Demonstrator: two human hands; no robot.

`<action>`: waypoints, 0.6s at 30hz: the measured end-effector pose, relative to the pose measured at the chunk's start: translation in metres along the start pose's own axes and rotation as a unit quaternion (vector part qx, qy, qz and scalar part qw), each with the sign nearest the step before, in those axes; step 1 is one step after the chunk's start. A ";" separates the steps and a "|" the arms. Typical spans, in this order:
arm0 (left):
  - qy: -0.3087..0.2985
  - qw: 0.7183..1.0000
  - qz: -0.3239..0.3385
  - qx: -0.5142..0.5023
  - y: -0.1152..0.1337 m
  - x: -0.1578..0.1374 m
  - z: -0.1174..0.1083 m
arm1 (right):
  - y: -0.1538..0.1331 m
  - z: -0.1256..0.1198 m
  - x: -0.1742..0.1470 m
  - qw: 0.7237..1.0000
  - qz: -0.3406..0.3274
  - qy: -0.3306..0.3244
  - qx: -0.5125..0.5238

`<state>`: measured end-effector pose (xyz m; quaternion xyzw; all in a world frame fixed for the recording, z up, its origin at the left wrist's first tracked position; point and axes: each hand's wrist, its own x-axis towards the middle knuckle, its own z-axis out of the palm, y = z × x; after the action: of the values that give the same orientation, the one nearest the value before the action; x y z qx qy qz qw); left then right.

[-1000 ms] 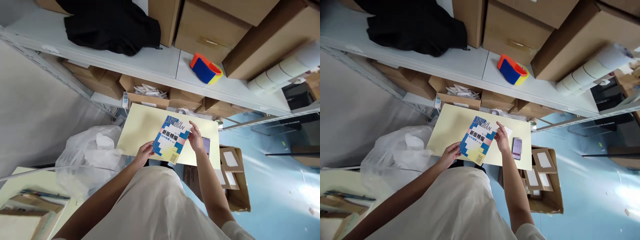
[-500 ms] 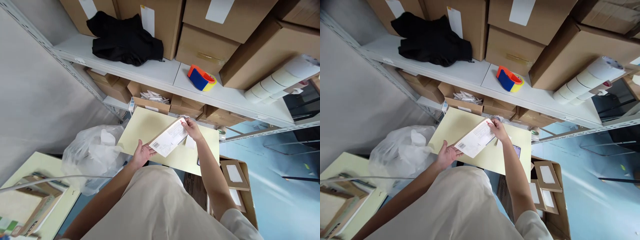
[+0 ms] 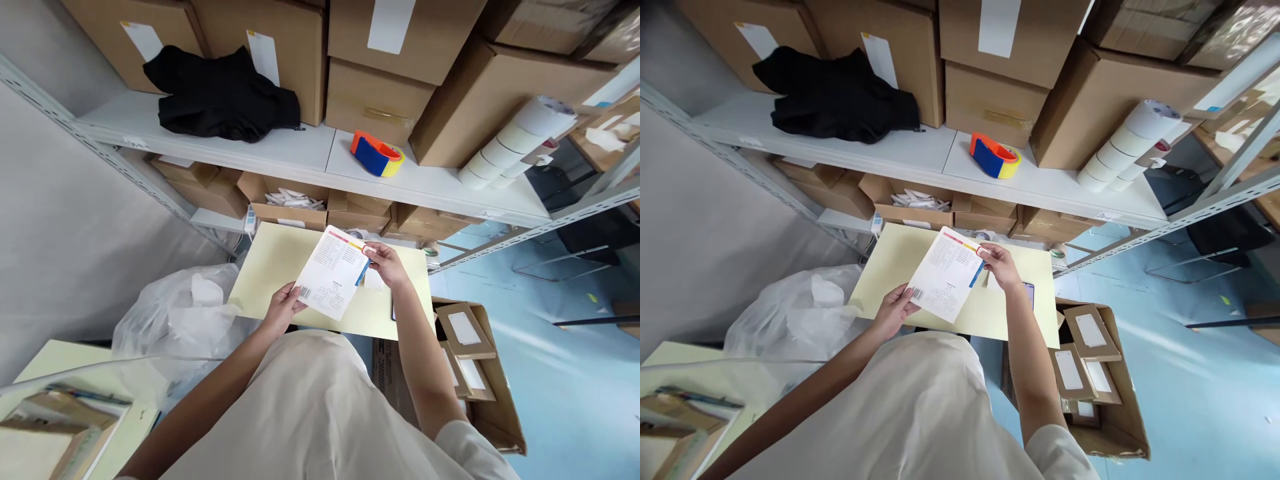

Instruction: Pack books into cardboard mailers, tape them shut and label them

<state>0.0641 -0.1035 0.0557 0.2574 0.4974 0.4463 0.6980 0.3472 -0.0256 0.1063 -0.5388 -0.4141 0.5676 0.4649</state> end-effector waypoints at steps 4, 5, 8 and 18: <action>-0.032 0.999 -0.011 0.023 0.002 0.000 -0.002 | 0.012 0.006 -0.002 0.992 -0.021 0.107 0.060; -0.037 0.999 -0.010 0.035 0.002 0.000 -0.004 | 0.013 0.008 -0.002 0.991 -0.024 0.113 0.064; -0.037 0.997 -0.003 0.073 0.001 0.000 -0.010 | 0.013 0.012 0.000 0.991 -0.033 0.112 0.061; -0.026 0.998 0.002 0.056 -0.004 0.002 -0.021 | 0.015 0.013 -0.006 0.993 -0.033 0.085 0.074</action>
<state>0.0462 -0.1050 0.0438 0.3088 0.5030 0.4125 0.6939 0.3331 -0.0341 0.0944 -0.5351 -0.3473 0.5332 0.5557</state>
